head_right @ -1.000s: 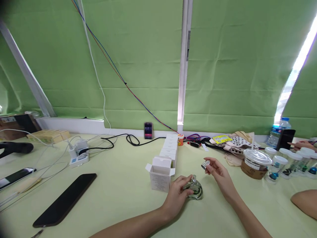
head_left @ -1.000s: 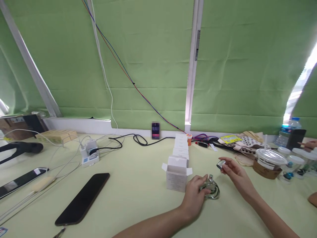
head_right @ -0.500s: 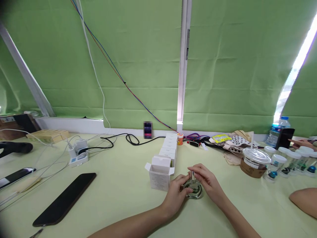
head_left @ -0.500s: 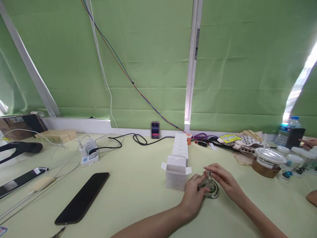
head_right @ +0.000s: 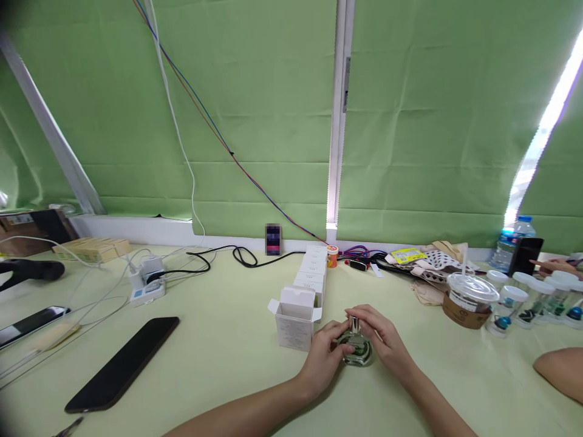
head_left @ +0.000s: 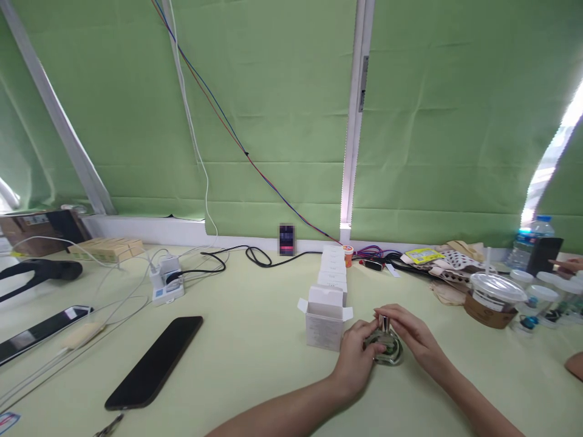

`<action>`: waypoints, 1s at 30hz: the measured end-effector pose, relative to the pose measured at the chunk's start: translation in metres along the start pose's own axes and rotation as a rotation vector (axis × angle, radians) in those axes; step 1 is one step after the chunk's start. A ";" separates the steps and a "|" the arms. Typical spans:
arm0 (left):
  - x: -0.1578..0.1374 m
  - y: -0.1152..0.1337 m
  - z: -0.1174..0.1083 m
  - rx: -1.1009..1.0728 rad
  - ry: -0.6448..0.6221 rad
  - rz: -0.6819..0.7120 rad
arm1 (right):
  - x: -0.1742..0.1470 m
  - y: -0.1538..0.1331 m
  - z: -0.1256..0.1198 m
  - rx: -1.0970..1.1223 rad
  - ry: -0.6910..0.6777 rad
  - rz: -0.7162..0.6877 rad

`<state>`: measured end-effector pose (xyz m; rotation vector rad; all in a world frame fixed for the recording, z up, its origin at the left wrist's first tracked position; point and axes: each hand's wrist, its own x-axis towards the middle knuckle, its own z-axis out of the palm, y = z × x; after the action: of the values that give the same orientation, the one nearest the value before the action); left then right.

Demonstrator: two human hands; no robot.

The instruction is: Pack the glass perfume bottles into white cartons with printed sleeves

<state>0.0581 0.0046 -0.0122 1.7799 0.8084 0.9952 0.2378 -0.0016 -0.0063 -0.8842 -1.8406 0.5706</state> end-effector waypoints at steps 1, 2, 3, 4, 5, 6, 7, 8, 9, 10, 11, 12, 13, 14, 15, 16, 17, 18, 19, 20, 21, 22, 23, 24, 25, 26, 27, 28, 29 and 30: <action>0.000 0.000 0.000 -0.005 -0.001 -0.001 | 0.000 -0.001 0.001 0.011 0.007 0.001; 0.000 0.000 0.000 -0.009 0.000 -0.002 | -0.001 -0.001 0.003 0.023 0.014 0.004; 0.000 0.000 0.000 -0.011 -0.001 -0.002 | -0.001 -0.002 0.003 0.035 0.021 0.007; 0.000 0.000 0.000 -0.010 0.003 0.000 | -0.002 -0.002 0.003 0.049 0.026 0.012; 0.000 0.000 0.000 -0.009 0.007 0.001 | -0.002 -0.002 0.003 0.062 0.028 0.025; 0.000 0.000 0.000 -0.012 0.013 0.001 | -0.003 -0.001 0.002 0.077 0.025 0.048; 0.000 0.000 0.000 -0.023 0.019 -0.004 | -0.003 -0.002 0.001 0.098 0.017 0.083; 0.000 0.000 0.000 -0.048 0.025 -0.013 | -0.004 -0.002 0.001 0.128 0.006 0.131; 0.000 0.000 0.001 -0.088 0.031 -0.026 | -0.004 -0.002 0.000 0.169 -0.005 0.188; 0.000 0.000 0.001 -0.138 0.039 -0.036 | -0.005 -0.003 0.000 0.222 -0.010 0.245; 0.000 0.000 0.001 -0.187 0.045 -0.042 | -0.005 -0.003 0.000 0.284 -0.011 0.293; 0.000 0.000 0.002 -0.226 0.053 -0.046 | -0.005 -0.003 0.001 0.347 -0.007 0.326; 0.000 0.000 0.002 -0.250 0.058 -0.050 | -0.005 -0.002 0.001 0.403 0.003 0.342; 0.000 -0.001 0.003 -0.257 0.062 -0.055 | -0.004 -0.001 0.002 0.447 0.017 0.345; 0.000 -0.001 0.003 -0.254 0.064 -0.063 | -0.004 0.000 0.002 0.477 0.034 0.344; 0.000 -0.002 0.003 -0.247 0.066 -0.072 | -0.003 0.001 0.002 0.497 0.050 0.344; 0.000 -0.003 0.004 -0.241 0.066 -0.081 | -0.003 0.003 0.002 0.506 0.065 0.349; 0.000 -0.003 0.004 -0.237 0.064 -0.085 | -0.003 0.005 0.002 0.508 0.072 0.359; -0.001 -0.003 0.004 -0.233 0.060 -0.085 | -0.003 0.006 0.001 0.502 0.073 0.372; -0.001 -0.003 0.004 -0.231 0.057 -0.081 | -0.003 0.007 0.001 0.488 0.067 0.381; -0.001 -0.002 0.003 -0.229 0.053 -0.075 | -0.002 0.008 0.001 0.467 0.062 0.385; -0.001 -0.002 0.003 -0.230 0.050 -0.068 | -0.002 0.008 0.001 0.442 0.061 0.382; -0.001 -0.001 0.003 -0.232 0.049 -0.063 | -0.002 0.007 0.001 0.417 0.064 0.378; -0.002 -0.001 0.003 -0.234 0.048 -0.061 | -0.002 0.006 0.001 0.392 0.070 0.373; -0.002 -0.001 0.003 -0.235 0.049 -0.062 | -0.001 0.004 0.001 0.367 0.076 0.367; -0.002 -0.001 0.003 -0.235 0.049 -0.067 | 0.000 0.002 0.001 0.343 0.080 0.363; -0.002 -0.001 0.003 -0.233 0.048 -0.074 | 0.000 0.000 0.001 0.321 0.081 0.356; -0.002 -0.001 0.004 -0.232 0.048 -0.081 | 0.001 -0.002 0.002 0.303 0.079 0.346; -0.002 0.000 0.004 -0.232 0.049 -0.087 | 0.002 -0.004 0.002 0.291 0.076 0.334; -0.002 0.000 0.004 -0.235 0.050 -0.092 | 0.003 -0.005 0.003 0.289 0.075 0.323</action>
<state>0.0604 0.0016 -0.0139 1.5103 0.7644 1.0324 0.2330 -0.0026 -0.0025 -0.9956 -1.5086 0.9649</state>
